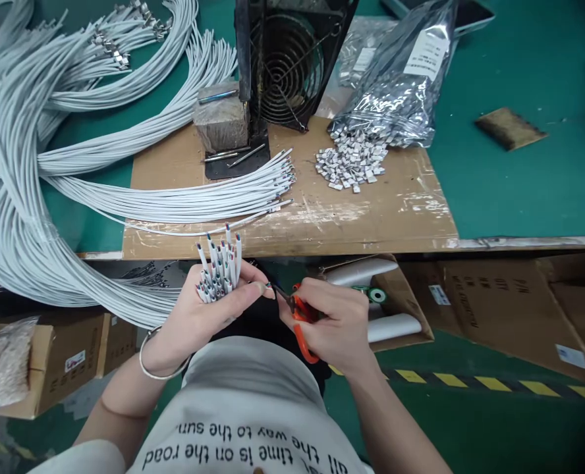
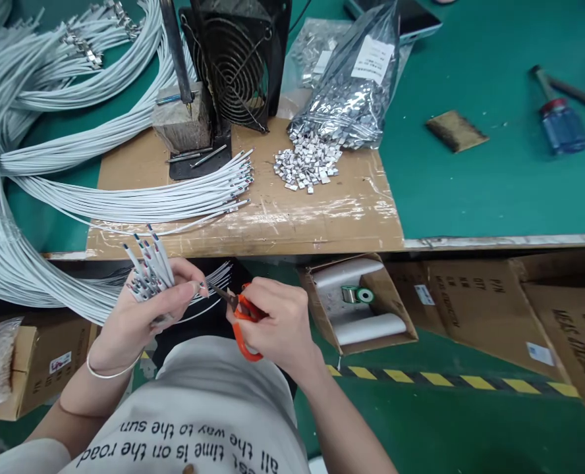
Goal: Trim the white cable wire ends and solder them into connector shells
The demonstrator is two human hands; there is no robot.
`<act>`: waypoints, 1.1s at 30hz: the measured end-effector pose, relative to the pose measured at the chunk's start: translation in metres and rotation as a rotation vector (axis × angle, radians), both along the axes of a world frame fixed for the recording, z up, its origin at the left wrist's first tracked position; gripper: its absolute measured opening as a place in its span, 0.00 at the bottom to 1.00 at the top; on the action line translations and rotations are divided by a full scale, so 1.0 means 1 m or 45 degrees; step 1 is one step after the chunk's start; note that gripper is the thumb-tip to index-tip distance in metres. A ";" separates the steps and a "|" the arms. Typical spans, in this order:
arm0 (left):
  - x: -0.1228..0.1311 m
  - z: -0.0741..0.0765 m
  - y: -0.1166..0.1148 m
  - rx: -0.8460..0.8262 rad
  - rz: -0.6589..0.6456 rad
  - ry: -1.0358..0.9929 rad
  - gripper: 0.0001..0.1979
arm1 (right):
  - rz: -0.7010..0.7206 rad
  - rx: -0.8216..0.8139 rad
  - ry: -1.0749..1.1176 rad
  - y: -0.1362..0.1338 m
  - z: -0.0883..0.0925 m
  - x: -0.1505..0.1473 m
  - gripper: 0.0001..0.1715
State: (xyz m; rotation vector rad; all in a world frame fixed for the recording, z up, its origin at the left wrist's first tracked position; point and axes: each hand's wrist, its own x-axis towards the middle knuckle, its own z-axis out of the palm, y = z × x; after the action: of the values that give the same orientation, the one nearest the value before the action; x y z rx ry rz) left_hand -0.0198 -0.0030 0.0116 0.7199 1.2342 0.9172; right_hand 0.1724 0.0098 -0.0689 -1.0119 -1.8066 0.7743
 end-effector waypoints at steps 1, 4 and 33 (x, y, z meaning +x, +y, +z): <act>0.000 0.000 0.000 -0.006 0.006 -0.002 0.10 | 0.004 0.009 -0.001 0.000 0.000 -0.001 0.21; 0.000 0.001 0.001 -0.016 0.010 0.009 0.11 | 0.008 0.026 -0.003 0.000 0.002 -0.002 0.22; -0.008 0.001 0.002 -0.135 -0.213 -0.068 0.13 | -0.100 0.386 -0.272 0.003 0.000 0.004 0.25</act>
State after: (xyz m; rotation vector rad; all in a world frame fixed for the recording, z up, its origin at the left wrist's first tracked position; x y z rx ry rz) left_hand -0.0279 -0.0006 0.0129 0.6986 1.1479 0.7240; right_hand 0.1762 0.0131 -0.0687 -0.9844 -1.9795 0.3394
